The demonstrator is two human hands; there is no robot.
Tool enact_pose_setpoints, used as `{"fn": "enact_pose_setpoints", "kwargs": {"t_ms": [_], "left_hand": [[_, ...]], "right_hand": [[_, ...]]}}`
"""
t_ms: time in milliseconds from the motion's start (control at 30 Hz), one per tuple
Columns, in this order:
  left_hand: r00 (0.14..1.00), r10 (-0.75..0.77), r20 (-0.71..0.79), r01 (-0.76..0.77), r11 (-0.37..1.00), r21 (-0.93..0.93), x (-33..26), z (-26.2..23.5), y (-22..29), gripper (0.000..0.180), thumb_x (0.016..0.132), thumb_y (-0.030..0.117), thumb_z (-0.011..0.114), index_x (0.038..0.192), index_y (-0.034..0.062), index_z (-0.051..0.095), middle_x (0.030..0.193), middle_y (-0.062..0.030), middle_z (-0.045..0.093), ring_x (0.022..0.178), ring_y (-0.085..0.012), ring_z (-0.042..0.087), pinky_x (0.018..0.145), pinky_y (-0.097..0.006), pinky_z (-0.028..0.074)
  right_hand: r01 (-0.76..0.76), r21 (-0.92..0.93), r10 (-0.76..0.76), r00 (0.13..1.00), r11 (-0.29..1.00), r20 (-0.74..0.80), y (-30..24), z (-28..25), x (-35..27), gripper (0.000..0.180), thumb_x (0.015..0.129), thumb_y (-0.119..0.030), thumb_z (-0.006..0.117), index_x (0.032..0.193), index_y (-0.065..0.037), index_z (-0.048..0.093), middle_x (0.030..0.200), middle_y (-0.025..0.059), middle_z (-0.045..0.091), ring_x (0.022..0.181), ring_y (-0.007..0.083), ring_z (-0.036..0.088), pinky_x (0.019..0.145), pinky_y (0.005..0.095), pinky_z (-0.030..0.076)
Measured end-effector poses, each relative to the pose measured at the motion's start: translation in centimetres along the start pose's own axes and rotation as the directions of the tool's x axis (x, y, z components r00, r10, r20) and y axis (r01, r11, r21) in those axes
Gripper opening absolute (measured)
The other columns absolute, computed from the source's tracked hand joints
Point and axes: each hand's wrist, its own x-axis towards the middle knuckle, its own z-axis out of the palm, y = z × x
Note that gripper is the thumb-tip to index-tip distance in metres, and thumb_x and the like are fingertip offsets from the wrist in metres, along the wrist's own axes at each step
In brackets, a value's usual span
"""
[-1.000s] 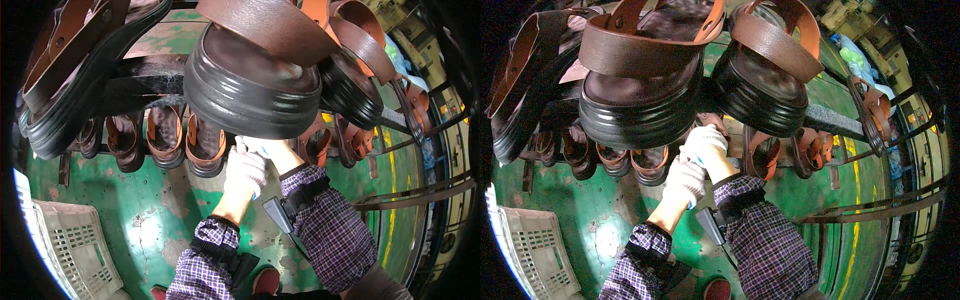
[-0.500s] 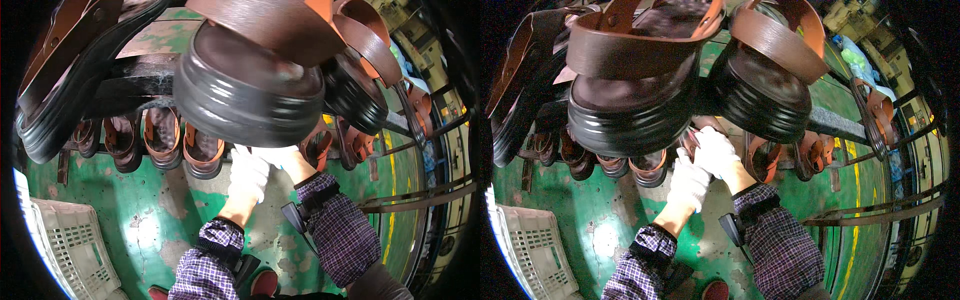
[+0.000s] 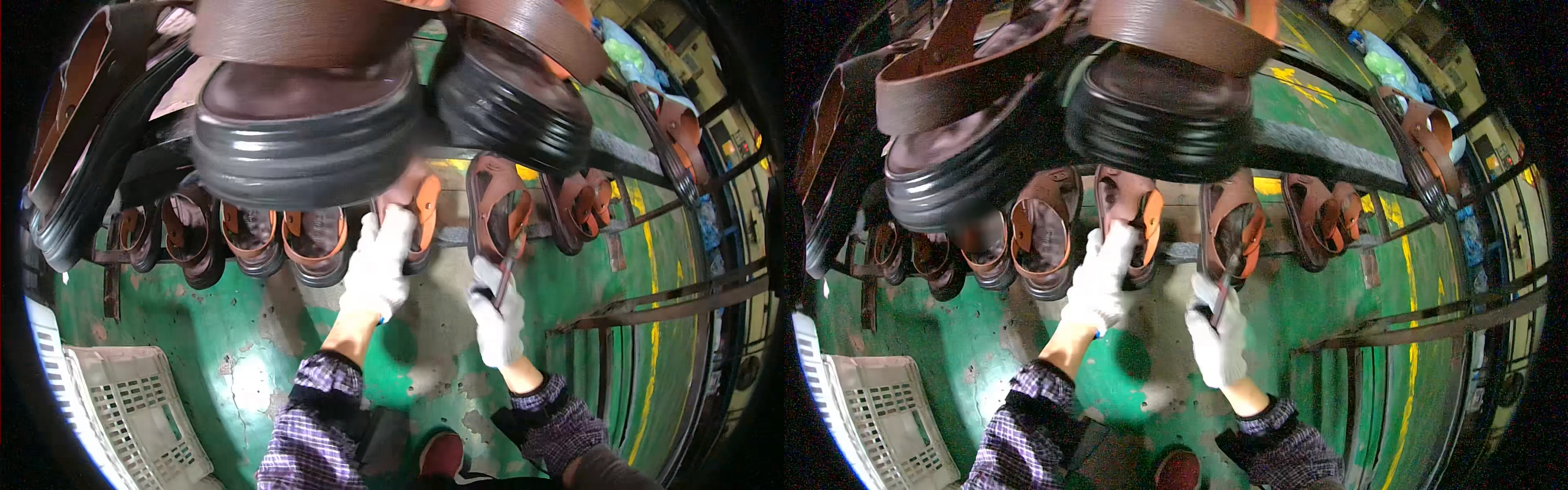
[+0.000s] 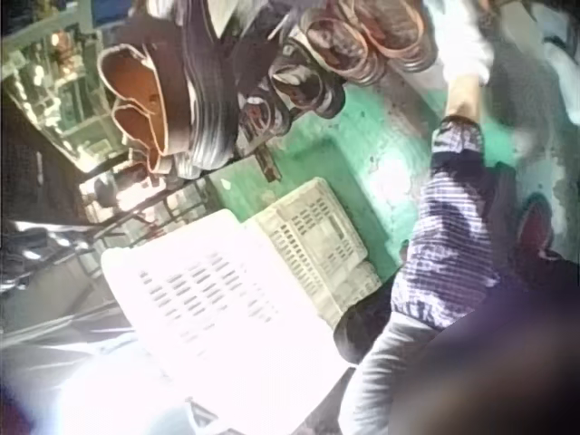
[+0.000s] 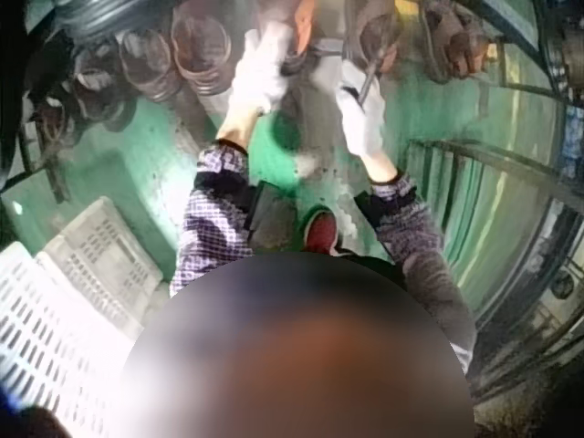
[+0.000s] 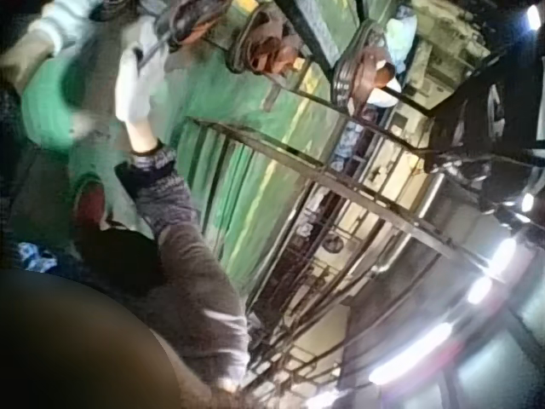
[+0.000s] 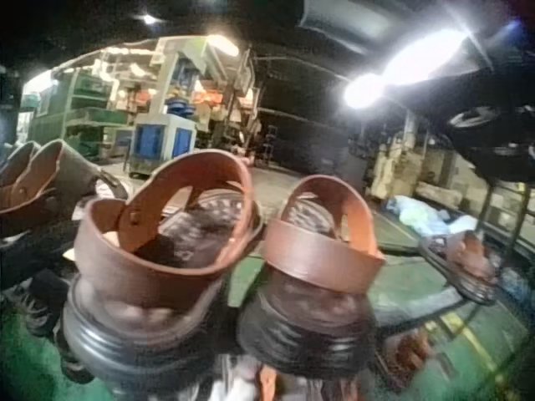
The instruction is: The worker is trimming excess material or threads from sandals using pliers and then placing them on a drying or storage rack in a factory setting.
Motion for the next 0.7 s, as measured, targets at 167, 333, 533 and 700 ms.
{"fn": "enact_pose_setpoints", "kwargs": {"t_ms": [167,333,533,700], "left_hand": [[0.889,-0.348,-0.298,0.155,0.840,-0.520,-6.9,4.7,-0.7,0.073,0.077,-0.011,0.047,0.146,0.0056,0.030,0.129,-0.0194,0.056,0.120,-0.0314,0.054,0.097,-0.038,0.046],[0.643,-0.752,0.148,0.318,0.086,-0.944,-10.2,7.6,0.3,0.046,0.087,0.001,0.055,0.132,0.0000,0.046,0.121,-0.0120,0.057,0.108,-0.0229,0.057,0.093,-0.035,0.047],[0.668,-0.597,0.444,0.335,-0.292,-0.896,-3.2,4.2,0.7,0.050,0.086,0.035,0.069,0.127,0.0121,0.050,0.114,-0.0062,0.059,0.099,-0.0206,0.057,0.083,-0.047,0.046],[0.729,-0.484,0.484,0.373,-0.312,-0.874,0.6,4.2,0.5,0.034,0.092,0.024,0.060,0.124,0.0123,0.056,0.122,-0.0044,0.061,0.110,-0.0234,0.057,0.098,-0.048,0.045]], "right_hand": [[-0.224,0.211,0.260,0.951,0.952,-0.164,4.9,-4.1,-4.8,0.043,0.082,0.000,0.058,0.125,0.001,0.056,0.097,0.0025,0.061,0.086,0.0114,0.056,0.080,0.0257,0.047],[-0.366,0.435,0.496,0.835,0.823,-0.236,6.4,-5.6,-2.8,0.045,0.092,-0.012,0.056,0.133,0.005,0.048,0.114,0.0084,0.058,0.097,0.0186,0.059,0.089,0.0347,0.049],[-0.326,0.484,0.477,0.849,0.812,-0.228,3.9,-5.0,3.9,0.062,0.095,-0.029,0.054,0.139,0.007,0.031,0.132,0.0175,0.049,0.117,0.0262,0.054,0.097,0.0400,0.046],[-0.406,0.311,0.502,0.787,0.859,-0.359,3.6,-2.5,6.6,0.044,0.085,-0.017,0.065,0.123,-0.001,0.053,0.099,0.0058,0.064,0.083,0.0156,0.057,0.077,0.0307,0.047]]}}
